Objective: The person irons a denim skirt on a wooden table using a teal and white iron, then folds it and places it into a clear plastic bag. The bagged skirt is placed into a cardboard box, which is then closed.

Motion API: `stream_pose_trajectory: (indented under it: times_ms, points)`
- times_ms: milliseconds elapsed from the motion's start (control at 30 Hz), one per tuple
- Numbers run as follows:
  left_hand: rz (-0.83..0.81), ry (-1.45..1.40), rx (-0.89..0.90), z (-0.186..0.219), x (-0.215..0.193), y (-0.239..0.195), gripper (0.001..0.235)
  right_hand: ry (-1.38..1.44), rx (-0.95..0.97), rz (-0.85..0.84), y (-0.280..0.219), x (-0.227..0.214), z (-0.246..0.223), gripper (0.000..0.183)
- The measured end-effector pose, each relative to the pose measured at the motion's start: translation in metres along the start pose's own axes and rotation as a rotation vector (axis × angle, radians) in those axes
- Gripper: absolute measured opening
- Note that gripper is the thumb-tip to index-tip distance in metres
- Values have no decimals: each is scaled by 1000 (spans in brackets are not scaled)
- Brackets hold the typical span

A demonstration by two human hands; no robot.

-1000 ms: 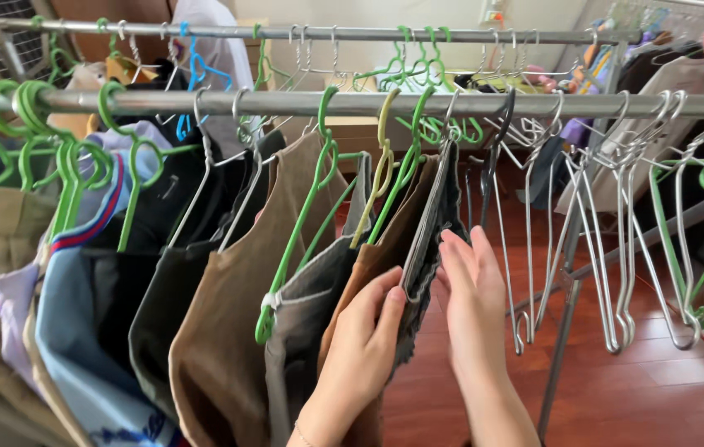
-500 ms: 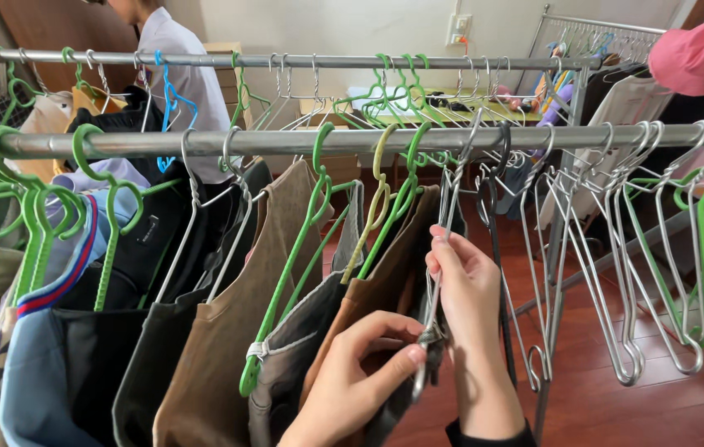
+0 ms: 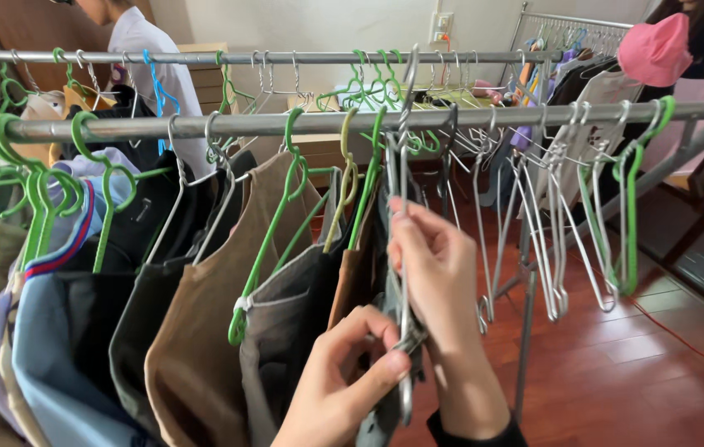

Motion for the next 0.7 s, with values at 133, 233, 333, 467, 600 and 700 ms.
stream_pose_trajectory:
  times_ms: [133, 233, 333, 467, 600, 700]
  points:
    - [104, 253, 11, -16, -3, -48, 20, -86, 70, -54, -41, -11, 27, 25]
    - [158, 438, -20, -22, -2, -81, 19, -147, 80, -93, -75, -20, 56, 31]
    - [199, 542, -90, -40, 2, -108, 17, -223, 157, -94, -104, -30, 83, 42]
    - [200, 620, -148, -50, 3, -131, 15, -235, 242, 6, -123, -51, 136, 39]
    - [192, 596, -147, -44, 3, -156, 14, -299, 242, 67, -144, -60, 147, 35]
    - [197, 630, -147, -29, 1, -171, 22, -246, 271, 51, -153, -51, 144, 36]
Point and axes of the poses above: each hand's wrist, its own y-axis towards the middle knuckle, its own x-axis out of the palm, z = x × y, the point moved 3 cm from there along y, towards the middle knuckle, and after that the axes turned 8 degrees about y, right-handed, at the moved point
